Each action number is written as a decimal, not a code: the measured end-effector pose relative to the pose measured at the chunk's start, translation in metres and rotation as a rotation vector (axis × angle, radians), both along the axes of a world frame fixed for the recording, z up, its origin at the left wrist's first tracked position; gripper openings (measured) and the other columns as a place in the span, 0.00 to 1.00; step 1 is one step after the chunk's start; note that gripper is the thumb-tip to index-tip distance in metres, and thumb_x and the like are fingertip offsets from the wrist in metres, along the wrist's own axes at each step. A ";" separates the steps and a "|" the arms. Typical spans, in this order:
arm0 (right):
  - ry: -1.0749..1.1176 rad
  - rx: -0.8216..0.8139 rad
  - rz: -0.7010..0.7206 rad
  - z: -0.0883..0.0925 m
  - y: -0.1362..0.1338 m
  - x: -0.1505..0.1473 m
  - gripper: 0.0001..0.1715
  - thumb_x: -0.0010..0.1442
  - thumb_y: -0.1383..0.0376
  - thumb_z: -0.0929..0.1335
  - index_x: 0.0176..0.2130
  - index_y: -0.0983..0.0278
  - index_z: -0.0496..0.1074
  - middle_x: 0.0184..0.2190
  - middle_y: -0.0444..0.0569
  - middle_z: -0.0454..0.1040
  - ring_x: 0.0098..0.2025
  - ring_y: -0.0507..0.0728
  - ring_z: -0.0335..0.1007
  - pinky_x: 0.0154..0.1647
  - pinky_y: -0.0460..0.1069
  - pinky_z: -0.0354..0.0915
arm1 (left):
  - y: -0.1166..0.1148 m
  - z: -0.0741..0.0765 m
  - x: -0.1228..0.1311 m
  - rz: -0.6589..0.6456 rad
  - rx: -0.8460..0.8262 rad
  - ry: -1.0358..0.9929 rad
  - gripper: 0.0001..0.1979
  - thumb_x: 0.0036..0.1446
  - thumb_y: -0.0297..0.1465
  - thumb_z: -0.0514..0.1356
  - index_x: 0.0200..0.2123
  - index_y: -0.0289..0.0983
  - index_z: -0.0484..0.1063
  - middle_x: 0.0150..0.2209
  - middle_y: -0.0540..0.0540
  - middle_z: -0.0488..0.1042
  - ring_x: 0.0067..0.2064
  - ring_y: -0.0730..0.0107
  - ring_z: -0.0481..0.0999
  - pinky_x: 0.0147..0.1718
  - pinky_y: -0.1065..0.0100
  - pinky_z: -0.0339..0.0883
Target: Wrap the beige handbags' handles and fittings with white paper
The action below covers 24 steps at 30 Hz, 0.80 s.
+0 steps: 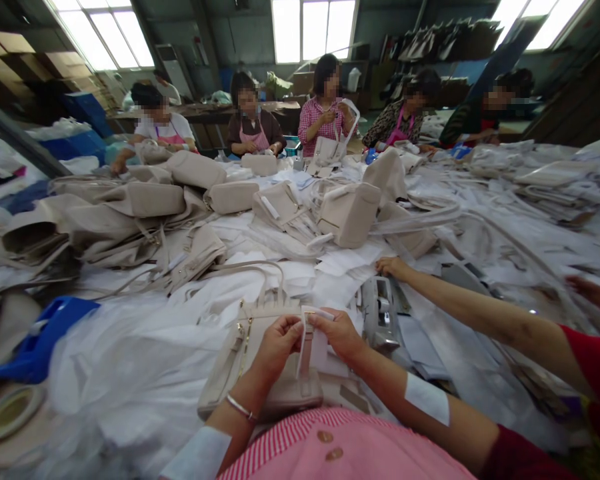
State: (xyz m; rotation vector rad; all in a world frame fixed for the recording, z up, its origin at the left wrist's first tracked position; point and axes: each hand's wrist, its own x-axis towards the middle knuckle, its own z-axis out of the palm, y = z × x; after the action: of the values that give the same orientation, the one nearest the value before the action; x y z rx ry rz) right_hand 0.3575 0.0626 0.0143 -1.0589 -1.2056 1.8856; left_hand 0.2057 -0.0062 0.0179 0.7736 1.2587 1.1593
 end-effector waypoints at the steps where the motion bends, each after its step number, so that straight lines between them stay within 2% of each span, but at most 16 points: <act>1: -0.008 0.011 0.001 0.001 -0.001 -0.001 0.18 0.52 0.54 0.72 0.28 0.66 0.71 0.18 0.38 0.61 0.21 0.47 0.52 0.22 0.44 0.51 | 0.001 0.000 0.002 -0.017 -0.007 -0.006 0.21 0.56 0.46 0.61 0.41 0.33 0.74 0.29 0.47 0.75 0.28 0.71 0.72 0.31 0.66 0.70; 5: -0.102 0.129 0.024 0.002 -0.001 -0.002 0.19 0.52 0.54 0.72 0.24 0.66 0.67 0.18 0.38 0.58 0.22 0.48 0.51 0.23 0.44 0.50 | 0.001 0.010 0.008 -0.113 0.018 0.003 0.20 0.59 0.45 0.58 0.40 0.34 0.76 0.33 0.46 0.77 0.34 0.67 0.74 0.40 0.64 0.68; 7: -0.185 0.258 0.035 0.002 0.000 0.000 0.20 0.54 0.54 0.71 0.22 0.66 0.68 0.19 0.39 0.60 0.24 0.49 0.54 0.25 0.45 0.54 | 0.001 0.015 0.010 -0.151 0.060 0.067 0.21 0.60 0.46 0.56 0.38 0.34 0.77 0.32 0.46 0.77 0.35 0.66 0.74 0.41 0.65 0.67; 9: -0.239 0.391 0.066 0.003 0.003 0.005 0.18 0.57 0.55 0.69 0.25 0.66 0.72 0.23 0.42 0.65 0.27 0.50 0.59 0.29 0.46 0.58 | 0.001 0.015 0.012 -0.137 0.082 0.125 0.22 0.60 0.47 0.55 0.36 0.34 0.76 0.31 0.46 0.76 0.34 0.66 0.73 0.38 0.66 0.67; 11: -0.216 0.493 0.127 0.007 0.010 0.014 0.15 0.60 0.56 0.67 0.40 0.65 0.75 0.29 0.45 0.71 0.30 0.51 0.63 0.33 0.47 0.62 | 0.000 0.011 0.014 -0.083 0.065 0.135 0.23 0.60 0.49 0.54 0.34 0.34 0.73 0.26 0.48 0.72 0.29 0.68 0.70 0.31 0.68 0.65; 13: -0.166 0.629 0.257 0.015 0.019 0.027 0.27 0.60 0.59 0.68 0.57 0.61 0.66 0.40 0.49 0.72 0.33 0.52 0.65 0.34 0.47 0.65 | 0.000 0.005 0.017 -0.044 0.035 0.127 0.24 0.61 0.51 0.51 0.31 0.35 0.68 0.23 0.52 0.66 0.24 0.73 0.65 0.24 0.71 0.61; 15: -0.171 0.840 0.415 0.025 0.030 0.038 0.37 0.58 0.63 0.70 0.64 0.59 0.59 0.50 0.54 0.69 0.38 0.53 0.67 0.39 0.49 0.68 | -0.001 -0.001 0.019 -0.032 0.035 0.141 0.24 0.62 0.51 0.49 0.29 0.36 0.65 0.21 0.54 0.62 0.21 0.76 0.61 0.21 0.72 0.56; 16: -0.193 0.952 0.483 0.031 0.036 0.042 0.36 0.57 0.64 0.71 0.63 0.58 0.60 0.54 0.55 0.66 0.42 0.54 0.67 0.43 0.51 0.68 | -0.001 -0.003 0.020 -0.033 0.040 0.156 0.23 0.62 0.51 0.49 0.29 0.36 0.64 0.21 0.54 0.61 0.21 0.76 0.60 0.20 0.73 0.55; 17: -0.218 1.049 0.525 0.036 0.040 0.044 0.32 0.57 0.66 0.71 0.60 0.59 0.65 0.56 0.56 0.64 0.45 0.56 0.67 0.48 0.53 0.67 | -0.001 -0.005 0.021 -0.037 0.045 0.174 0.23 0.62 0.50 0.49 0.29 0.36 0.64 0.21 0.55 0.61 0.20 0.77 0.59 0.20 0.73 0.54; 19: -0.249 1.168 0.531 0.042 0.045 0.042 0.16 0.58 0.67 0.70 0.48 0.60 0.74 0.57 0.56 0.63 0.50 0.58 0.65 0.54 0.56 0.64 | 0.000 -0.006 0.023 -0.054 0.060 0.222 0.22 0.62 0.49 0.49 0.31 0.36 0.65 0.20 0.55 0.60 0.20 0.76 0.58 0.19 0.73 0.52; 21: -0.245 1.188 0.503 0.042 0.046 0.035 0.06 0.60 0.66 0.69 0.38 0.62 0.77 0.55 0.56 0.65 0.52 0.59 0.65 0.56 0.56 0.63 | 0.000 -0.005 0.024 -0.070 0.087 0.291 0.21 0.63 0.47 0.49 0.31 0.36 0.66 0.20 0.55 0.61 0.20 0.75 0.59 0.20 0.72 0.53; 24: -0.201 1.078 0.438 0.034 0.040 0.023 0.05 0.60 0.66 0.69 0.34 0.63 0.76 0.54 0.56 0.68 0.52 0.58 0.68 0.55 0.54 0.64 | -0.001 -0.003 0.024 -0.067 0.151 0.421 0.17 0.63 0.44 0.50 0.29 0.37 0.66 0.22 0.52 0.64 0.24 0.72 0.62 0.25 0.69 0.56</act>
State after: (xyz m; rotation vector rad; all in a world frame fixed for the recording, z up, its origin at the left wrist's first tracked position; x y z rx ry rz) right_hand 0.3801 0.1029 0.0484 -0.3825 -2.3068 1.0522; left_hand 0.2294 -0.0075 0.0149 1.2090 1.4859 1.0785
